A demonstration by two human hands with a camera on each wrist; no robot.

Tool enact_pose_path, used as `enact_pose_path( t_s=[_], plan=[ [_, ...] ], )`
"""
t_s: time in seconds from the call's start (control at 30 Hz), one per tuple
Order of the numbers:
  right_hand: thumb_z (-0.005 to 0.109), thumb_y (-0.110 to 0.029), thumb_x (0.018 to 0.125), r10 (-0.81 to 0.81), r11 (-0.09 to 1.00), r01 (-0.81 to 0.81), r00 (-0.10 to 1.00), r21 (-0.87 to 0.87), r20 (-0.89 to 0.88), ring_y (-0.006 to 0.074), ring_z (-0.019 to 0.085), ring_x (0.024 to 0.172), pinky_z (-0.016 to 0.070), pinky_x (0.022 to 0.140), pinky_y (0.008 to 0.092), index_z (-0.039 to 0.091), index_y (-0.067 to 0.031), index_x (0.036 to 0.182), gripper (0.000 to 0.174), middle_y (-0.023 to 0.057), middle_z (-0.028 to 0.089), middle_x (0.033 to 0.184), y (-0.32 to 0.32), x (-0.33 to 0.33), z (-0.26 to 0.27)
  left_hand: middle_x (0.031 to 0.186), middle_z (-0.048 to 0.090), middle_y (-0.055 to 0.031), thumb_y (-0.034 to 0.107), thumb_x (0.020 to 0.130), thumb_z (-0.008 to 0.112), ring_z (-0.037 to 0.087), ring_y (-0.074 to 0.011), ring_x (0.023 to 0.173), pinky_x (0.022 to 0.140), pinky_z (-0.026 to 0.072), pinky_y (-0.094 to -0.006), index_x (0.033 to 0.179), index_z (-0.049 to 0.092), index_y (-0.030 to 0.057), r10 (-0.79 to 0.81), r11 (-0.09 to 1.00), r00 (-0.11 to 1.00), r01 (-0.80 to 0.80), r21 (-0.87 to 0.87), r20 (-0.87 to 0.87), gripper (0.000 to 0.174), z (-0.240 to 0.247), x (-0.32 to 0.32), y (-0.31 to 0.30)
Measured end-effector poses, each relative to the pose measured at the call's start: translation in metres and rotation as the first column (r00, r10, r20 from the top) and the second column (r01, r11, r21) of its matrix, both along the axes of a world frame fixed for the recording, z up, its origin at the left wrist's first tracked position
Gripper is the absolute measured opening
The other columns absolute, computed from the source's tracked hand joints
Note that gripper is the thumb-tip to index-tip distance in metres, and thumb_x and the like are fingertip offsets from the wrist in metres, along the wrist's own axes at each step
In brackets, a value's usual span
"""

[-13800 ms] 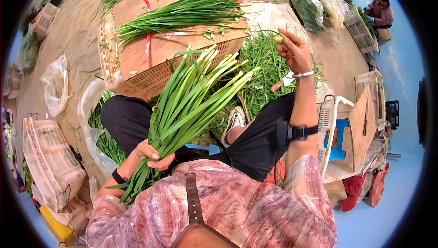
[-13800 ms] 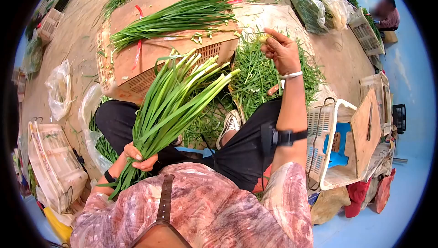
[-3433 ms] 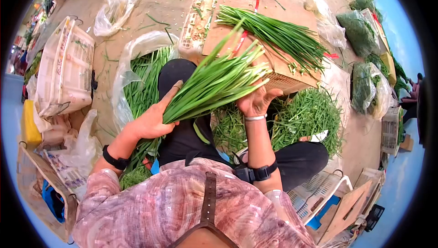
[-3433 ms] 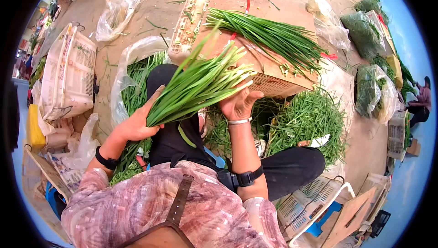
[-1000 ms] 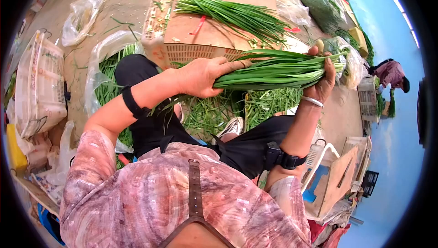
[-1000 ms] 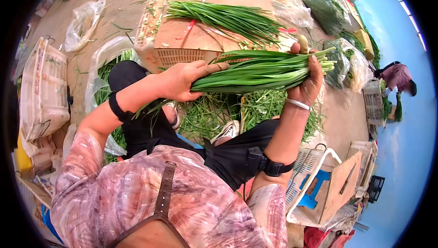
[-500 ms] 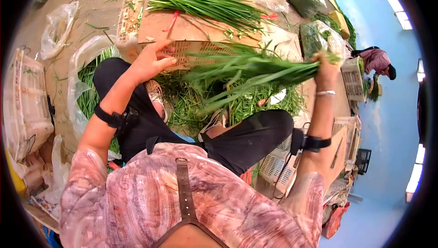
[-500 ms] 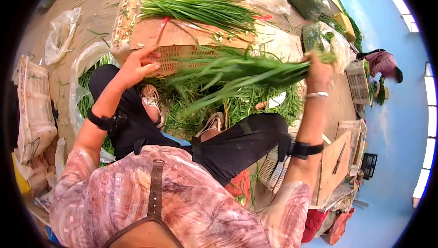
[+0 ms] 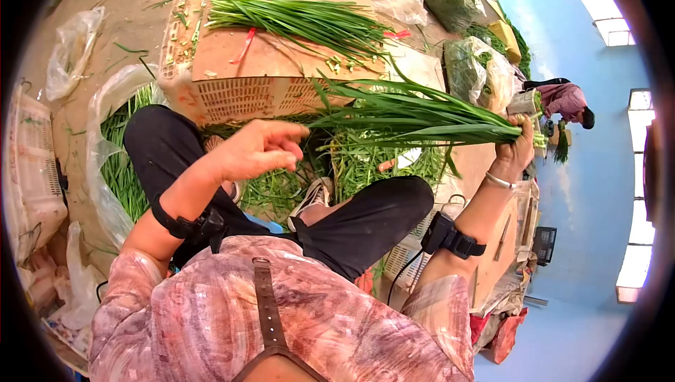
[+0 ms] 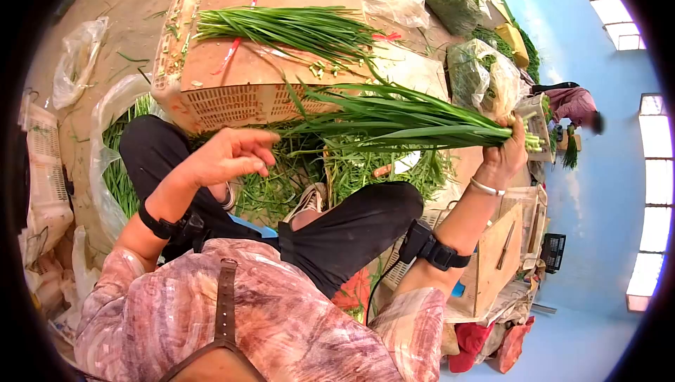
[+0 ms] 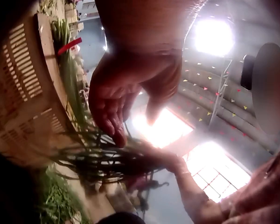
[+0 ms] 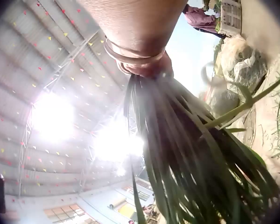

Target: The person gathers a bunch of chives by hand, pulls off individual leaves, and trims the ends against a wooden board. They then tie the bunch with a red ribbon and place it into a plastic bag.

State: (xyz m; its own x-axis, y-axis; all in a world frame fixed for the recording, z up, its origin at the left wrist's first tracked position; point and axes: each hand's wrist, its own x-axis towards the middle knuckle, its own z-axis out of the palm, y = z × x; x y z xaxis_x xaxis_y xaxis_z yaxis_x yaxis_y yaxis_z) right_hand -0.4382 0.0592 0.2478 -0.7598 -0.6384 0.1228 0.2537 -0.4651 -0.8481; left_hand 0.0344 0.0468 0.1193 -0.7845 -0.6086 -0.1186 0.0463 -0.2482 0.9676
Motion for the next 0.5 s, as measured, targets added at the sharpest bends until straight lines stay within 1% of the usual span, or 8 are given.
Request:
enact_pose_path(
  t_s=[0.03, 0.1, 0.23, 0.27, 0.3, 0.37, 0.43, 0.5],
  plan=[
    [0.061, -0.009, 0.082, -0.014, 1.000, 0.014, 0.998, 0.001, 0.057, 0.0187, 0.054, 0.061, 0.0489, 0.058, 0.0325, 0.052, 0.0009, 0.078, 0.014, 0.0087, 0.054, 0.068, 0.004, -0.010, -0.001, 0.097, 0.061, -0.0112, 0.003, 0.083, 0.055, 0.061, -0.0149, 0.082, 0.077, 0.0481, -0.0260, 0.125, 0.045, -0.0015, -0.051, 0.997, 0.999, 0.051, 0.055, 0.000, 0.044, -0.005, -0.004, 0.005],
    [0.057, -0.013, 0.084, 0.100, 0.995, -0.103, 0.984, 0.009, 0.145, 0.0176, 0.054, 0.061, 0.0471, 0.060, 0.0302, 0.051, -0.0060, 0.075, 0.012, 0.0050, 0.054, 0.067, 0.020, -0.027, -0.003, 0.098, 0.060, -0.0117, 0.005, 0.083, 0.056, 0.061, -0.0151, 0.082, 0.078, 0.0481, -0.0262, 0.124, 0.046, -0.0020, -0.122, 0.992, 0.992, 0.123, 0.034, -0.023, 0.042, -0.018, -0.010, 0.013],
    [0.053, -0.019, 0.084, 0.000, 0.996, -0.014, 0.987, 0.083, 0.160, 0.0181, 0.055, 0.062, 0.0490, 0.063, 0.0328, 0.052, -0.0084, 0.073, 0.016, 0.0041, 0.055, 0.067, 0.057, -0.058, -0.023, 0.100, 0.060, -0.0123, 0.006, 0.084, 0.056, 0.061, -0.0149, 0.084, 0.079, 0.0480, -0.0262, 0.124, 0.046, -0.0025, -0.161, 0.987, 0.985, 0.161, 0.011, 0.066, 0.042, -0.030, -0.013, 0.018],
    [0.052, -0.019, 0.084, -0.076, 0.991, 0.054, 0.980, 0.125, 0.182, 0.0190, 0.056, 0.063, 0.0503, 0.064, 0.0343, 0.053, -0.0084, 0.073, 0.015, 0.0046, 0.057, 0.068, 0.067, -0.060, -0.028, 0.098, 0.061, -0.0117, 0.005, 0.083, 0.055, 0.061, -0.0147, 0.084, 0.076, 0.0483, -0.0255, 0.123, 0.047, -0.0028, -0.143, 0.990, 0.987, 0.142, 0.022, 0.075, 0.041, -0.033, -0.014, 0.019],
    [0.052, -0.018, 0.083, 0.056, 0.996, -0.070, 0.967, 0.047, 0.248, 0.0197, 0.057, 0.064, 0.0510, 0.063, 0.0358, 0.053, -0.0085, 0.073, 0.014, 0.0049, 0.058, 0.070, 0.079, -0.092, -0.046, 0.098, 0.061, -0.0117, 0.005, 0.083, 0.055, 0.061, -0.0147, 0.084, 0.076, 0.0483, -0.0255, 0.123, 0.047, -0.0028, -0.139, 0.990, 0.988, 0.138, 0.019, 0.072, 0.041, -0.032, -0.014, 0.018],
    [0.055, -0.015, 0.081, -0.101, 0.990, 0.080, 0.975, 0.113, 0.196, 0.0199, 0.056, 0.064, 0.0507, 0.065, 0.0356, 0.053, -0.0084, 0.072, 0.011, 0.0048, 0.057, 0.069, 0.094, -0.070, -0.053, 0.097, 0.061, -0.0111, 0.004, 0.083, 0.054, 0.062, -0.0150, 0.082, 0.071, 0.0480, -0.0248, 0.121, 0.048, -0.0035, -0.051, 0.997, 0.995, 0.046, 0.065, 0.089, 0.040, -0.029, -0.015, 0.016],
    [0.057, -0.013, 0.078, -0.214, 0.963, 0.156, 0.938, 0.219, 0.273, 0.0194, 0.055, 0.065, 0.0497, 0.066, 0.0340, 0.052, -0.0086, 0.070, 0.010, 0.0044, 0.056, 0.068, 0.103, -0.044, -0.055, 0.097, 0.061, -0.0126, 0.006, 0.084, 0.051, 0.063, -0.0168, 0.082, 0.067, 0.0481, -0.0257, 0.121, 0.048, -0.0043, 0.035, 0.997, 0.997, -0.040, 0.064, 0.074, 0.038, -0.027, -0.015, 0.011],
    [0.057, -0.011, 0.077, -0.142, 0.983, 0.095, 0.935, 0.154, 0.325, 0.0186, 0.054, 0.065, 0.0480, 0.066, 0.0330, 0.052, -0.0087, 0.066, 0.012, 0.0039, 0.056, 0.067, 0.122, -0.054, -0.077, 0.100, 0.061, -0.0140, 0.011, 0.087, 0.051, 0.063, -0.0184, 0.084, 0.068, 0.0489, -0.0271, 0.124, 0.044, -0.0047, 0.114, 0.960, 0.993, -0.113, 0.256, 0.014, 0.041, -0.036, -0.018, 0.005]
  ],
)
